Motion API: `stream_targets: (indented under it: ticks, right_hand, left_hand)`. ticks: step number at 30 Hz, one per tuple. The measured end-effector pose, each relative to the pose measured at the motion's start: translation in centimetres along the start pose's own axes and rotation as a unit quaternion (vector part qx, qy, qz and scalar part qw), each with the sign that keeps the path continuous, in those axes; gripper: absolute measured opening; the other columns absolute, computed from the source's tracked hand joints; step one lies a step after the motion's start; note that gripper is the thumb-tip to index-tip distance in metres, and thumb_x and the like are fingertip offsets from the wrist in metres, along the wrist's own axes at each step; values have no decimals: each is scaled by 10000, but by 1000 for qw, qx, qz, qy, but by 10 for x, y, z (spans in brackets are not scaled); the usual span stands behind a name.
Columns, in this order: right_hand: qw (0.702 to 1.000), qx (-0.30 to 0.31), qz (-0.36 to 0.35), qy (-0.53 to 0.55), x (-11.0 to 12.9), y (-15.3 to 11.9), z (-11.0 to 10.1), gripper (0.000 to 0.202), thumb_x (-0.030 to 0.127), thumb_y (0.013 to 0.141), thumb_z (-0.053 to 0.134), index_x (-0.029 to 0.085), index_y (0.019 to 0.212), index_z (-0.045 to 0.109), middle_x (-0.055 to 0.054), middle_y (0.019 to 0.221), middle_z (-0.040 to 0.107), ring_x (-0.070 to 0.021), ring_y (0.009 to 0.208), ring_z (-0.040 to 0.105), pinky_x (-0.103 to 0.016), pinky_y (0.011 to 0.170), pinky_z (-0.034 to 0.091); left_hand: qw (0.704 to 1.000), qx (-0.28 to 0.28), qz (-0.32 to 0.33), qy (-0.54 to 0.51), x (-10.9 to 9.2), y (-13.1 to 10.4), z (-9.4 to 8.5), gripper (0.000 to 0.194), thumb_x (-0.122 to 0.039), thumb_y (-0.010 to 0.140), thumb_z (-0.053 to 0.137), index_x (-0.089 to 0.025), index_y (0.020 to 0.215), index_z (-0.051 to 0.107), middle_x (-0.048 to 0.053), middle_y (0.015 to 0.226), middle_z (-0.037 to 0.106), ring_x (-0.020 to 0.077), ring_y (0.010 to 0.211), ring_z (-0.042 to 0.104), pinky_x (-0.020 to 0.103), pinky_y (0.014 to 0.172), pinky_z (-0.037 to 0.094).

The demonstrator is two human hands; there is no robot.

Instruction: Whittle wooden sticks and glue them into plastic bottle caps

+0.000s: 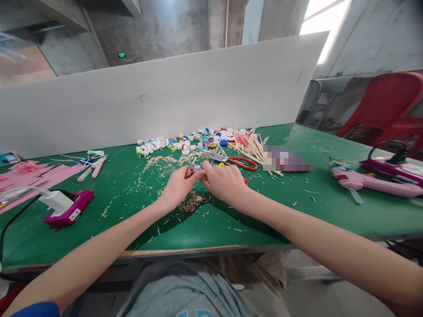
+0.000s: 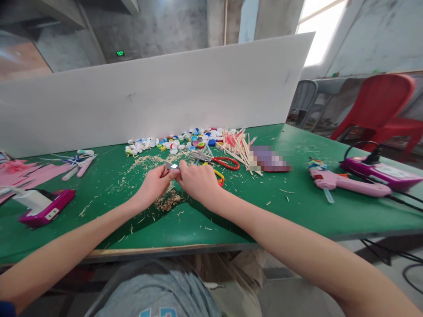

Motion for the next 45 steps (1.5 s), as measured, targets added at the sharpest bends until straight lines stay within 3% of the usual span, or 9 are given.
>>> stream_targets:
  ticks: [11, 19, 27, 37, 45]
  right_hand:
    - [996, -17, 89, 2, -36, 11, -5, 521, 455, 988, 163, 132, 981, 572, -122, 711, 658, -245, 680, 642, -295, 554, 277]
    - [998, -42, 34, 21, -23, 9, -8, 512, 477, 991, 135, 163, 1032, 538, -82, 740, 659, -220, 648, 614, -292, 536, 211]
    - [999, 13, -34, 22, -14, 6, -2, 432, 468, 988, 209, 186, 1024, 534, -55, 789, 673, -212, 698, 622, -287, 534, 163]
    - [997, 29, -60, 30, -11, 7, 5, 296, 398, 950, 318, 216, 1052, 529, -46, 849, 687, -201, 713, 624, -289, 530, 145]
    - [999, 24, -26, 31, -8, 2, -1, 318, 391, 955, 294, 211, 1072, 528, -55, 834, 690, -198, 702, 622, -286, 540, 180]
  left_hand:
    - [999, -27, 20, 34, -4, -4, -2, 483, -480, 826, 561, -193, 599, 246, -69, 540, 242, 80, 513, 229, 244, 524, 198]
    - [997, 29, -23, -70, 5, -3, 8, 458, -655, 877, 335, -224, 724, 315, -84, 525, 254, 64, 383, 267, 225, 398, 246]
    - [992, 72, -38, -100, 8, -4, 14, 442, -645, 831, 470, -231, 761, 335, -84, 555, 315, 49, 359, 291, 207, 333, 253]
    - [995, 84, -10, -48, 4, -3, 14, 312, -496, 854, 535, -188, 868, 488, -94, 484, 369, 53, 397, 311, 204, 422, 264]
    - [999, 37, -5, -26, 0, -5, 8, 324, -505, 824, 569, -190, 796, 500, -75, 527, 384, 66, 460, 320, 223, 484, 253]
Point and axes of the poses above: each hand's wrist, its own y-axis towards the middle knuckle, its own z-axis out of the palm, x = y × z, the point moved 5 cm from there along y, towards the middle knuckle
